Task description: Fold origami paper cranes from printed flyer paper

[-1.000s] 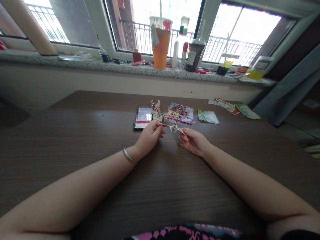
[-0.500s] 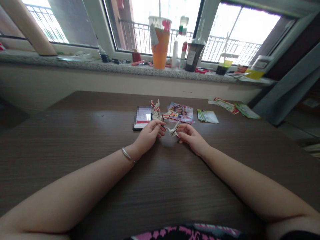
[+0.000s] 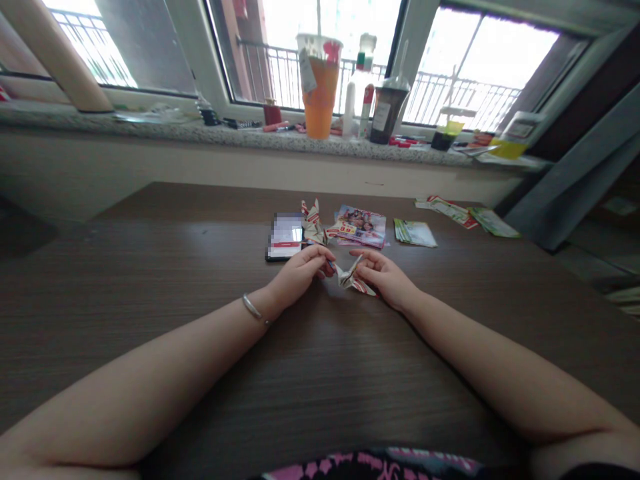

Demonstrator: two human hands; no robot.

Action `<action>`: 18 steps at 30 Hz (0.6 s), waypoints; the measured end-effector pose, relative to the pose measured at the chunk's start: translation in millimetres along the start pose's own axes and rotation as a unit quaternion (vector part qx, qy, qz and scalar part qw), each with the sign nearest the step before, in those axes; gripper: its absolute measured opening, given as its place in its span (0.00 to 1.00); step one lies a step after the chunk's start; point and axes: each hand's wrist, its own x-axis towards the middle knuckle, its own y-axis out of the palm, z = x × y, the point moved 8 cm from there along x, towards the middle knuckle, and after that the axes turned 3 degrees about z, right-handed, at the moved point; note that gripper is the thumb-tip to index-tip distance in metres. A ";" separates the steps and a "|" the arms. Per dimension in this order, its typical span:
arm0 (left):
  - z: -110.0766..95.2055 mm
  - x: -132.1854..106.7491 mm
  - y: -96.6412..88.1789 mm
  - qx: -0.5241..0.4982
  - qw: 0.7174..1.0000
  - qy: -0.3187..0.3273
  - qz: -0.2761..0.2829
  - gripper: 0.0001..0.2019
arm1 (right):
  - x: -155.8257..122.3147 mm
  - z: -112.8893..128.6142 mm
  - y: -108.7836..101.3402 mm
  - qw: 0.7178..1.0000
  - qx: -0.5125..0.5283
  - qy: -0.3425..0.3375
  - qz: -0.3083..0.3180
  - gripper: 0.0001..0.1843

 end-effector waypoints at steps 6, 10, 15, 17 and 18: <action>1.5 0.8 0.0 -0.008 1.000 0.005 -0.002 0.07 | -1.7 4.5 1.9 0.997 -0.078 -0.009 0.009 0.10; 5.9 1.9 -10.3 -0.044 0.997 -0.003 -0.068 0.11 | 0.4 6.7 -8.7 0.994 -0.092 -0.040 -0.034 0.12; 10.9 2.8 -13.8 -0.051 0.995 -0.035 -0.081 0.05 | 4.8 8.0 -23.3 0.989 -0.092 -0.060 -0.102 0.11; 9.7 2.2 -13.8 -0.052 0.995 -0.039 -0.080 0.04 | 7.8 7.8 -25.5 0.989 -0.083 -0.051 -0.113 0.10; 8.7 1.7 -13.6 -0.054 0.995 -0.040 -0.080 0.04 | 9.4 7.8 -26.4 0.989 -0.080 -0.045 -0.118 0.10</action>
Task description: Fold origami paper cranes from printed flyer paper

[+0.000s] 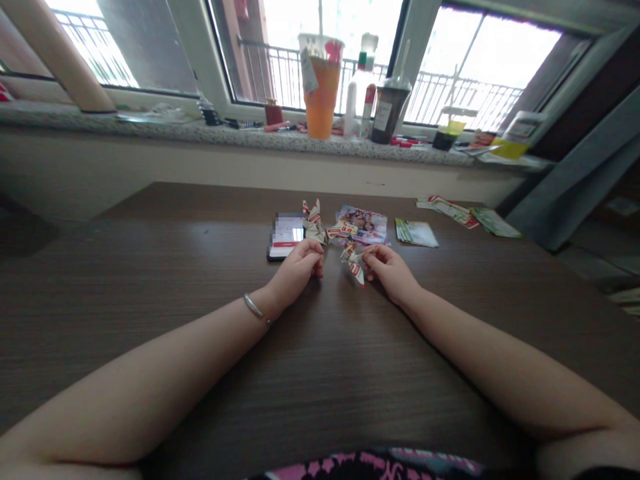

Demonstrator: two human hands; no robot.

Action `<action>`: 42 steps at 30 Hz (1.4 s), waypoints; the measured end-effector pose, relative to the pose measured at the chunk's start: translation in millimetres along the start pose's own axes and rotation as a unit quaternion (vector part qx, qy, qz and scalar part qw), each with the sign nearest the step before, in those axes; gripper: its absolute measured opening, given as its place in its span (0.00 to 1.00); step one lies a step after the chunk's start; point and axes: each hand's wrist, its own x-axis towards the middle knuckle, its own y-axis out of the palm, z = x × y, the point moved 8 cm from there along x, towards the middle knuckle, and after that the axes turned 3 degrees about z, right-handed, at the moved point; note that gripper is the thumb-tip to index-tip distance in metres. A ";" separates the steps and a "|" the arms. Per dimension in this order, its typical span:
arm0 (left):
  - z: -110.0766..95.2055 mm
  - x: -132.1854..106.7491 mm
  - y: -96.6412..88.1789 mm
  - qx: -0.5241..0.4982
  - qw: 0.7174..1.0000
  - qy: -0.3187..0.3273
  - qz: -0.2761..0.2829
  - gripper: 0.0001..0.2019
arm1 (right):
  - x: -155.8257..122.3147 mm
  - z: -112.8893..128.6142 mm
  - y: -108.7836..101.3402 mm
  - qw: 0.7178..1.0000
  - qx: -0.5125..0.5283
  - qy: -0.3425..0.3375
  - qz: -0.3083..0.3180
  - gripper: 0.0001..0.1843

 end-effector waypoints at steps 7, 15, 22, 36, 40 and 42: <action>-8.6 -4.3 2.0 -0.012 1.000 0.018 0.023 0.03 | 14.8 -5.6 15.8 0.995 -0.001 0.064 0.074 0.10; -9.4 -5.8 4.3 0.001 0.998 0.024 0.058 0.03 | 47.1 -7.2 35.5 0.994 -0.053 0.091 0.016 0.09; -5.8 -2.8 4.5 -0.001 0.997 0.024 0.067 0.03 | 69.6 -10.1 48.0 0.994 -0.071 0.077 -0.007 0.06; -5.6 -3.1 4.1 0.015 0.997 0.020 0.069 0.04 | 83.5 -11.7 49.3 0.990 -0.129 0.057 0.006 0.19; -7.5 -4.1 4.1 0.029 0.997 0.018 0.069 0.04 | 75.4 -9.5 42.0 0.987 -0.151 0.040 0.024 0.21; -7.9 -4.2 3.8 0.035 0.997 0.019 0.070 0.04 | 70.2 -4.5 32.5 0.982 -0.188 0.017 0.008 0.21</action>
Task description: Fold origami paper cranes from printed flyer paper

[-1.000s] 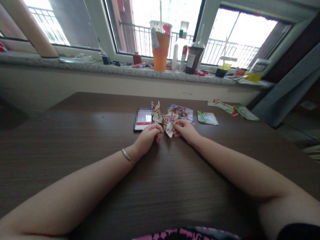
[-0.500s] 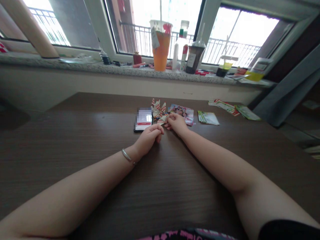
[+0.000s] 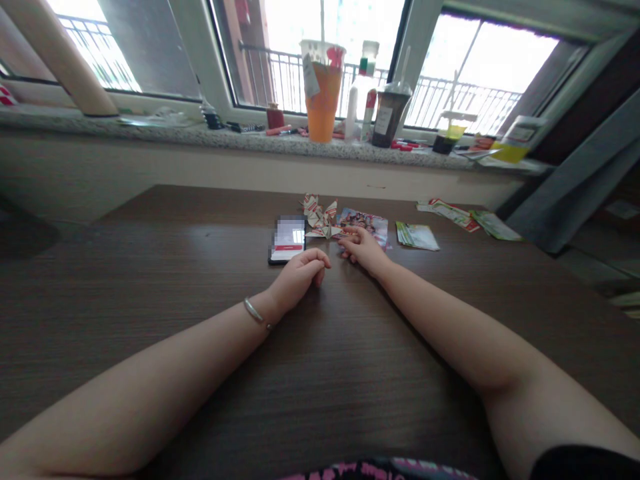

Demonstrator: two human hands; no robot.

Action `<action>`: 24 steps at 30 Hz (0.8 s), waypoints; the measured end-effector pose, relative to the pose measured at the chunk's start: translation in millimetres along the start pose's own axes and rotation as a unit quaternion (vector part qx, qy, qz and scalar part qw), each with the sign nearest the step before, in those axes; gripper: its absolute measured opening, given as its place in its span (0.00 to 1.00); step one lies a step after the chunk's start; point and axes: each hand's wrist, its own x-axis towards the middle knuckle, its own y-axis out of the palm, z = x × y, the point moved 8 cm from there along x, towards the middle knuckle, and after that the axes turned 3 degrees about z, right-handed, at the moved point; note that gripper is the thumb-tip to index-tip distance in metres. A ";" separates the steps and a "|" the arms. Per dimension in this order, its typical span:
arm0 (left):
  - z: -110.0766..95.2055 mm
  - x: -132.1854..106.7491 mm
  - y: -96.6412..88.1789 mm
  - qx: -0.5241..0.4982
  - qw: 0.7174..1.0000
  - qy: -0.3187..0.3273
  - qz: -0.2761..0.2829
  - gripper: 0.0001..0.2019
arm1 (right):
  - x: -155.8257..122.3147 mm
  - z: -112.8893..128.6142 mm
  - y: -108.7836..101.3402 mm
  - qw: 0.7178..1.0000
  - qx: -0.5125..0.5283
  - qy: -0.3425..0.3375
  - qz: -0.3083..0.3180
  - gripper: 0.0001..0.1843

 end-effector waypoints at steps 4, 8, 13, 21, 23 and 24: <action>2.8 0.7 -1.0 0.018 1.000 -0.005 -0.001 0.04 | -14.7 18.8 -33.3 0.968 -0.206 -0.126 -0.075 0.16; 6.2 1.3 -1.9 0.034 0.999 -0.012 -0.005 0.05 | -24.3 22.6 -50.2 0.868 -0.447 -0.203 -0.072 0.21; 7.3 1.5 -2.3 0.041 0.999 -0.017 -0.006 0.05 | -21.5 1.5 -57.9 0.840 -0.521 -0.148 -0.043 0.27; 9.5 2.3 -2.2 0.044 0.999 -0.017 -0.002 0.05 | -27.3 11.5 -54.0 0.784 -0.604 -0.137 -0.037 0.21; 9.2 2.0 -2.3 0.044 0.999 -0.018 -0.003 0.05 | -30.9 14.7 -53.4 0.779 -0.609 -0.145 -0.037 0.23; 8.6 1.7 -2.3 0.044 0.999 -0.018 -0.004 0.05 | -32.4 16.0 -53.6 0.779 -0.608 -0.151 -0.042 0.24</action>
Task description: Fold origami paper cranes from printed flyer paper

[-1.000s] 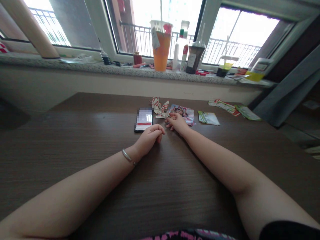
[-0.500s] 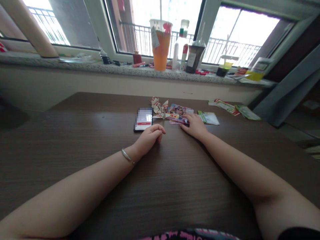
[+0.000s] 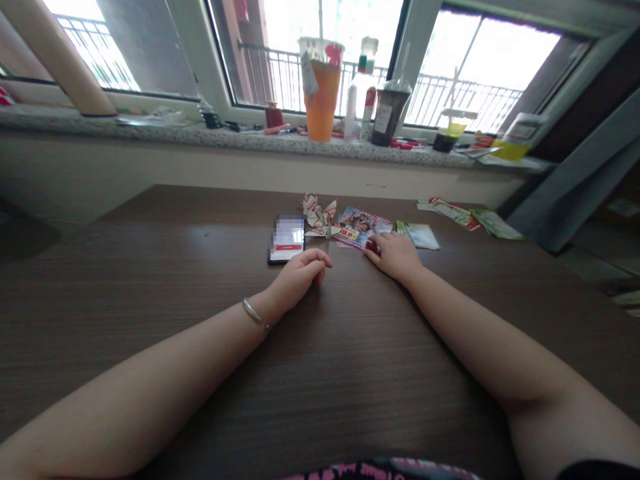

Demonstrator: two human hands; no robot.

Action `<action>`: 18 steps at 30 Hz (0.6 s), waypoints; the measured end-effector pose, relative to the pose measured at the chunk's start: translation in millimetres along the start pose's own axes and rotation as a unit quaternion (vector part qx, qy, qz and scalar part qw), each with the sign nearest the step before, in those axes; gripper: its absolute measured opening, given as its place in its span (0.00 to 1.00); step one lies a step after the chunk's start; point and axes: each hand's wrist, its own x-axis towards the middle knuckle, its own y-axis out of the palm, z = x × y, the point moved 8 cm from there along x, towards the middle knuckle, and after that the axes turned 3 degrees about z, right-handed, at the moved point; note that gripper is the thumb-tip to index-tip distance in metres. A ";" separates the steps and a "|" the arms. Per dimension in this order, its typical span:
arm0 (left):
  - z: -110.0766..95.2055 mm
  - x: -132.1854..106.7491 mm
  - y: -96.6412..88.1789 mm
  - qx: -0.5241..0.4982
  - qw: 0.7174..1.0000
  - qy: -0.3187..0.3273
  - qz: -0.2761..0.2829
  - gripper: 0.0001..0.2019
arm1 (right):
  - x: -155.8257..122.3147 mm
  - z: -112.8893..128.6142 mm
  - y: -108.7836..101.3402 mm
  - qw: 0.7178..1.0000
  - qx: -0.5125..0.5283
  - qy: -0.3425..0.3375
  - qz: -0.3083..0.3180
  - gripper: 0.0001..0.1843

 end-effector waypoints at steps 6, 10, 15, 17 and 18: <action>-2.3 -1.1 0.0 0.000 1.000 -0.005 -0.006 0.05 | 1.7 -4.2 8.2 0.999 0.047 0.000 0.009 0.24; -0.6 -0.6 0.2 0.001 1.000 -0.009 -0.005 0.05 | 2.0 -3.6 7.3 0.999 0.040 -0.003 0.024 0.25; -1.0 0.1 -0.3 0.009 1.000 -0.002 -0.003 0.05 | -5.0 5.6 -1.0 0.999 -0.007 -0.018 0.045 0.28; -2.0 0.1 0.0 0.011 1.000 -0.001 -0.001 0.05 | -6.2 5.7 -1.9 0.999 -0.008 -0.009 0.043 0.31; -2.4 0.2 0.3 0.010 1.000 -0.001 -0.001 0.05 | -6.3 4.7 -1.4 0.999 -0.006 0.000 0.042 0.31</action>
